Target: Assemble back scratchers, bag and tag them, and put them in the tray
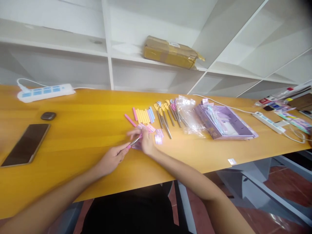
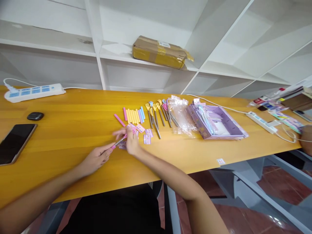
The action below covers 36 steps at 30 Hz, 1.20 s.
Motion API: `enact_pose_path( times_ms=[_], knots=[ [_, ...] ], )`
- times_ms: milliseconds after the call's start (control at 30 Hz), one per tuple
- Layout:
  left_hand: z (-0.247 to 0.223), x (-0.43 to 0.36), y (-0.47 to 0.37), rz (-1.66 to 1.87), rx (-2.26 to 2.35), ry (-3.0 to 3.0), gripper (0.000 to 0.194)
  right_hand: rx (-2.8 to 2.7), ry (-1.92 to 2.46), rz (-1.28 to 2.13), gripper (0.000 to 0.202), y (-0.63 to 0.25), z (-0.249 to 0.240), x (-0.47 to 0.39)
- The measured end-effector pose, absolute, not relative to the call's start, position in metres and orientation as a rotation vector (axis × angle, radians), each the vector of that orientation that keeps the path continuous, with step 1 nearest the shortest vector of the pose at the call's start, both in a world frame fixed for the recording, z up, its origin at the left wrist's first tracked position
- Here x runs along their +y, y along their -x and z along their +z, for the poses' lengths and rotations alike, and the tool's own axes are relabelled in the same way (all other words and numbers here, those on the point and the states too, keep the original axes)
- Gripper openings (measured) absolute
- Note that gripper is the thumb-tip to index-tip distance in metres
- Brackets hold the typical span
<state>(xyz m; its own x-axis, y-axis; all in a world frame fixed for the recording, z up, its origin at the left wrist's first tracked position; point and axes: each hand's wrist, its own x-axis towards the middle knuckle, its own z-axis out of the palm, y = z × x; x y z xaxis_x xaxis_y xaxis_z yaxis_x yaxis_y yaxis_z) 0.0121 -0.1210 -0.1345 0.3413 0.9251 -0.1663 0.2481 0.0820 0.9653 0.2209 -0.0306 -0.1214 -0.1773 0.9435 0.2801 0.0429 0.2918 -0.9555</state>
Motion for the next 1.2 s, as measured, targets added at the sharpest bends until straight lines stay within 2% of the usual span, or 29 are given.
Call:
enact_pose_path(
  times_ms=[133, 300, 733, 1200],
  knots=[
    [-0.136, -0.124, -0.01, 0.715, 1.114, -1.318, 0.077, -1.44, 0.884, 1.284, 0.083, -0.186, -0.133, -0.051],
    [-0.127, -0.12, -0.011, 0.678, 1.104, -1.41, 0.069, -1.324, 0.92, 1.415, 0.086, -0.2, -0.142, -0.041],
    [-0.122, -0.105, 0.006, 0.588, 1.147, -1.613, 0.06, -1.398, 0.889, 1.386, 0.08, -0.205, -0.141, -0.038],
    [-0.111, -0.108, 0.009, 0.398, 1.157, -1.754, 0.04, -1.48, 0.828, 1.323, 0.083, -0.204, -0.14, -0.039]
  ],
)
